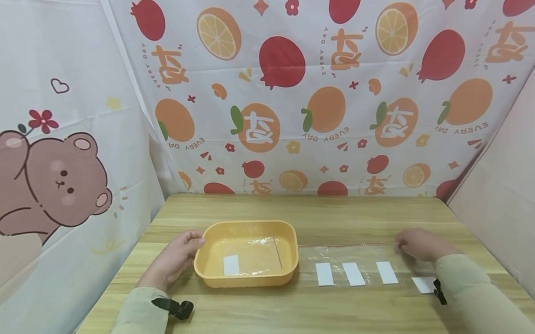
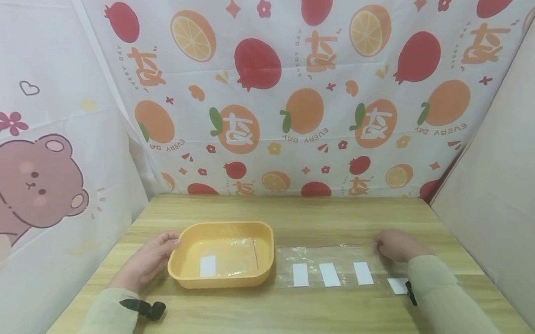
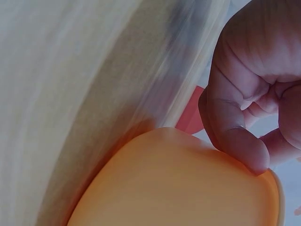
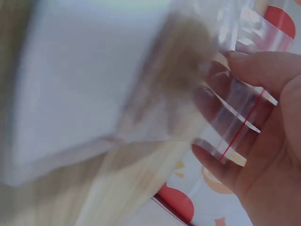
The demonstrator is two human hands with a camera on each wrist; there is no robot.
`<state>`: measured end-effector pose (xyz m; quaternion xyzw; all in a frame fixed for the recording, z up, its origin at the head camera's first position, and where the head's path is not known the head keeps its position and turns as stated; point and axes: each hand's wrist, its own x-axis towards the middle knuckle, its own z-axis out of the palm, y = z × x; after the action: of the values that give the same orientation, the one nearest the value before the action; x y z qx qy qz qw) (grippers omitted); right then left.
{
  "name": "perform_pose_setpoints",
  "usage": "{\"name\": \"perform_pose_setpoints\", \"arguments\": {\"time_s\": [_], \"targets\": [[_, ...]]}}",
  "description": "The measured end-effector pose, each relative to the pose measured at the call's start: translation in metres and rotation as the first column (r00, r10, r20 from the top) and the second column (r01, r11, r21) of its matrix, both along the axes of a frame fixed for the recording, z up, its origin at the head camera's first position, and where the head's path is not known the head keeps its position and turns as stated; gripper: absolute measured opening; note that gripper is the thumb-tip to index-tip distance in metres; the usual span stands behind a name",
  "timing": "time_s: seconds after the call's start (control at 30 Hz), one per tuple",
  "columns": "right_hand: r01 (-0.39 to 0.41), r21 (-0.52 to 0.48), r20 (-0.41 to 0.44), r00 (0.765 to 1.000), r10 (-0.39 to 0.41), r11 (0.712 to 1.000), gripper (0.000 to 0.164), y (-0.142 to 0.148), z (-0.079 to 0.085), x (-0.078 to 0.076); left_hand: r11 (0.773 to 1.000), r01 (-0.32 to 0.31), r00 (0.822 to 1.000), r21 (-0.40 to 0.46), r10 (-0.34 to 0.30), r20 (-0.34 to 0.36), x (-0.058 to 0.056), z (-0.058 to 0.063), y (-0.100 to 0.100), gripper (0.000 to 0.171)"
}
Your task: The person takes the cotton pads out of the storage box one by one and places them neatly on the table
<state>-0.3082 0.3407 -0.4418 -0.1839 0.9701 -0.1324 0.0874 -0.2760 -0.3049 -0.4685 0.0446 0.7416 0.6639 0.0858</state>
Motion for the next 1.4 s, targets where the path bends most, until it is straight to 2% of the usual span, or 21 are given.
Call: {"name": "perform_pose_setpoints", "arguments": {"time_s": [0.1,0.27,0.33,0.43,0.57,0.8,1.07,1.4], "targets": [[-0.004,0.020,-0.069,0.998,0.005,1.000,0.019,0.000,-0.005,-0.006,1.000,0.004,1.000,-0.003,-0.004,-0.002,-0.001,0.000,-0.001,0.042],[-0.002,0.026,-0.163,0.987,0.007,1.000,0.006,-0.001,-0.011,-0.013,1.000,0.006,1.000,-0.001,-0.006,0.001,0.000,0.002,-0.001,0.042],[0.004,0.017,-0.177,0.984,-0.001,1.000,0.009,-0.003,-0.012,-0.013,1.000,0.004,1.000,-0.003,-0.004,0.004,0.001,0.003,0.000,0.041],[0.021,0.000,-0.192,0.981,-0.020,1.000,0.026,-0.005,-0.011,-0.012,1.000,-0.003,1.000,-0.005,0.003,0.008,0.003,0.004,0.001,0.040],[0.044,-0.011,-0.183,0.982,-0.046,0.999,0.033,-0.006,-0.008,-0.011,1.000,0.000,1.000,-0.005,0.000,-0.001,0.002,0.003,0.000,0.038],[0.074,-0.025,-0.102,0.992,-0.076,0.997,0.032,-0.006,-0.012,-0.010,1.000,-0.007,1.000,0.002,0.007,0.001,0.002,0.003,0.001,0.039],[0.074,-0.013,-0.103,0.992,-0.075,0.997,0.034,-0.006,-0.017,-0.006,1.000,-0.001,1.000,0.006,0.001,0.005,0.003,0.003,0.001,0.040],[0.064,-0.022,-0.120,0.991,-0.066,0.998,0.028,-0.004,-0.016,-0.004,1.000,0.011,1.000,0.018,-0.011,-0.004,0.004,0.006,0.001,0.041]]}}
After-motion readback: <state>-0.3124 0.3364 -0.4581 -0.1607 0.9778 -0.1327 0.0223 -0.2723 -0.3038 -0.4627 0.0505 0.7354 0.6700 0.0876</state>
